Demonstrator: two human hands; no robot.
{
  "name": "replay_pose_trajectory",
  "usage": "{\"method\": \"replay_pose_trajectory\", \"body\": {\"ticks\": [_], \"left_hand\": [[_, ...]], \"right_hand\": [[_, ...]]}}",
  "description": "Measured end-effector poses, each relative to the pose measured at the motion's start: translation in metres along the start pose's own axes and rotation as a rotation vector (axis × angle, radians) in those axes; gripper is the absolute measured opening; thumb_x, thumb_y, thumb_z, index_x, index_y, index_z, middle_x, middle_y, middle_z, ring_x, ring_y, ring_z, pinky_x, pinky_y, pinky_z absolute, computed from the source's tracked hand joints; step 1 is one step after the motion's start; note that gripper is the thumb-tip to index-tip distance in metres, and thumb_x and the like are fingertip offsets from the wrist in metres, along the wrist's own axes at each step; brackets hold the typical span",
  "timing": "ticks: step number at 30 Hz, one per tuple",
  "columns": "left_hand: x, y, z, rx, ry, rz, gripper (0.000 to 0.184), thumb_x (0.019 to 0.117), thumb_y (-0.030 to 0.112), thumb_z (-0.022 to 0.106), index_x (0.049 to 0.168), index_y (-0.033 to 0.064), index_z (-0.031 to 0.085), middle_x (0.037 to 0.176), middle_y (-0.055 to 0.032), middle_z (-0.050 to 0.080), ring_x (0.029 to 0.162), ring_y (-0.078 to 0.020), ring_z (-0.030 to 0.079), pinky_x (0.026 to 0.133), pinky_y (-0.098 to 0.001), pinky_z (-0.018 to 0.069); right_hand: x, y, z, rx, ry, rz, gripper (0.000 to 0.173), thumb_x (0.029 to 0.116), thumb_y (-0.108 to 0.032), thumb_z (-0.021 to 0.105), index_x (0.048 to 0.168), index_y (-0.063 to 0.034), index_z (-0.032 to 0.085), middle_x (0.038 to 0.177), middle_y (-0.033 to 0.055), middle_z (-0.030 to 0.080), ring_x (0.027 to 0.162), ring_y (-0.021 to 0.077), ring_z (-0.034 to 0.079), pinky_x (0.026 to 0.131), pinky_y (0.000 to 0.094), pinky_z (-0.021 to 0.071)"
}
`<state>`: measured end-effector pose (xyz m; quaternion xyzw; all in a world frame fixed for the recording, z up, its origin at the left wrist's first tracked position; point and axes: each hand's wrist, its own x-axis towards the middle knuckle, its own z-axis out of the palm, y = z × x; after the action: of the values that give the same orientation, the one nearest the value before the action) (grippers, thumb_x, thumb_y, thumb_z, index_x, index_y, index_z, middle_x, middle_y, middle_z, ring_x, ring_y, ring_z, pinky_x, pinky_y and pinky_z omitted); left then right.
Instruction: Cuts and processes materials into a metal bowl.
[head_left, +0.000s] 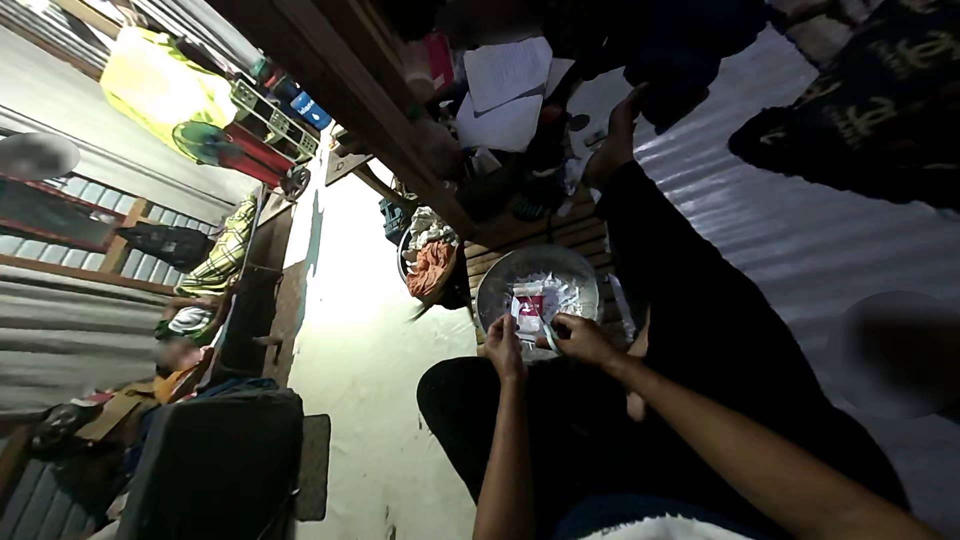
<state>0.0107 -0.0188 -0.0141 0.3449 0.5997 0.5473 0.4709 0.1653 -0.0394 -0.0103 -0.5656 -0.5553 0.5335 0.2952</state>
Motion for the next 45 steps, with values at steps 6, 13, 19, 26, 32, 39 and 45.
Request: {"method": "replay_pose_trajectory", "body": {"ticks": [6,13,19,26,32,39,45], "left_hand": [[-0.004,-0.004,0.007,-0.008,-0.025,0.046,0.009,0.0996,-0.001,0.059,0.103,-0.0060,0.066,0.077,-0.0012,0.064,0.057,0.0008,0.053,0.052,-0.0141,0.0447],[-0.010,-0.003,0.011,0.008,-0.036,0.019,0.009,0.0999,0.000,0.059,0.104,-0.0061,0.065,0.081,-0.0019,0.065,0.063,-0.0009,0.057,0.059,-0.0159,0.0495],[-0.013,-0.001,0.014,0.008,-0.055,0.023,0.010,0.1003,0.000,0.058,0.104,-0.0067,0.065,0.079,-0.0017,0.064,0.060,-0.0003,0.055,0.056,-0.0151,0.0481],[-0.015,0.000,0.013,0.027,-0.061,-0.021,0.013,0.1019,0.002,0.057,0.109,-0.0065,0.063,0.078,-0.0024,0.061,0.054,-0.0021,0.051,0.050,-0.0173,0.0466],[-0.016,0.000,0.011,0.023,-0.053,-0.001,0.013,0.1012,0.001,0.057,0.109,-0.0063,0.064,0.079,-0.0018,0.062,0.054,-0.0006,0.050,0.050,-0.0161,0.0448],[-0.011,-0.002,0.007,-0.004,-0.008,0.003,0.011,0.1012,0.001,0.058,0.107,-0.0071,0.064,0.077,-0.0016,0.062,0.053,-0.0002,0.050,0.049,-0.0156,0.0447],[-0.010,-0.002,0.008,-0.035,-0.023,0.035,0.008,0.1000,-0.002,0.058,0.103,-0.0065,0.064,0.076,0.0000,0.063,0.055,0.0015,0.051,0.052,-0.0135,0.0448]], "right_hand": [[-0.001,-0.002,0.001,0.003,-0.015,-0.003,0.031,0.0948,-0.020,0.072,0.110,0.0062,0.066,0.095,0.0222,0.065,0.086,0.0325,0.062,0.082,0.0517,0.0492],[0.000,0.003,0.003,0.032,-0.001,-0.022,0.030,0.0936,-0.021,0.073,0.103,0.0069,0.066,0.091,0.0209,0.064,0.083,0.0311,0.061,0.080,0.0507,0.0483],[0.001,0.002,0.003,0.032,0.002,-0.016,0.029,0.0937,-0.018,0.072,0.105,0.0072,0.066,0.093,0.0217,0.065,0.085,0.0320,0.062,0.081,0.0514,0.0486],[0.000,0.002,0.005,0.034,0.026,-0.023,0.026,0.0924,-0.014,0.071,0.105,0.0080,0.065,0.092,0.0213,0.064,0.083,0.0313,0.060,0.079,0.0499,0.0487],[0.001,0.006,0.007,0.054,0.092,-0.059,0.023,0.0918,-0.011,0.072,0.101,0.0090,0.065,0.087,0.0190,0.063,0.077,0.0270,0.058,0.076,0.0459,0.0480],[-0.001,0.001,0.001,0.036,-0.009,-0.012,0.031,0.0937,-0.020,0.073,0.107,0.0076,0.066,0.091,0.0216,0.064,0.082,0.0311,0.061,0.079,0.0512,0.0489],[-0.001,0.003,0.006,-0.011,-0.037,-0.035,0.032,0.0930,-0.022,0.074,0.104,0.0068,0.065,0.090,0.0209,0.064,0.082,0.0318,0.061,0.078,0.0514,0.0485]]}}
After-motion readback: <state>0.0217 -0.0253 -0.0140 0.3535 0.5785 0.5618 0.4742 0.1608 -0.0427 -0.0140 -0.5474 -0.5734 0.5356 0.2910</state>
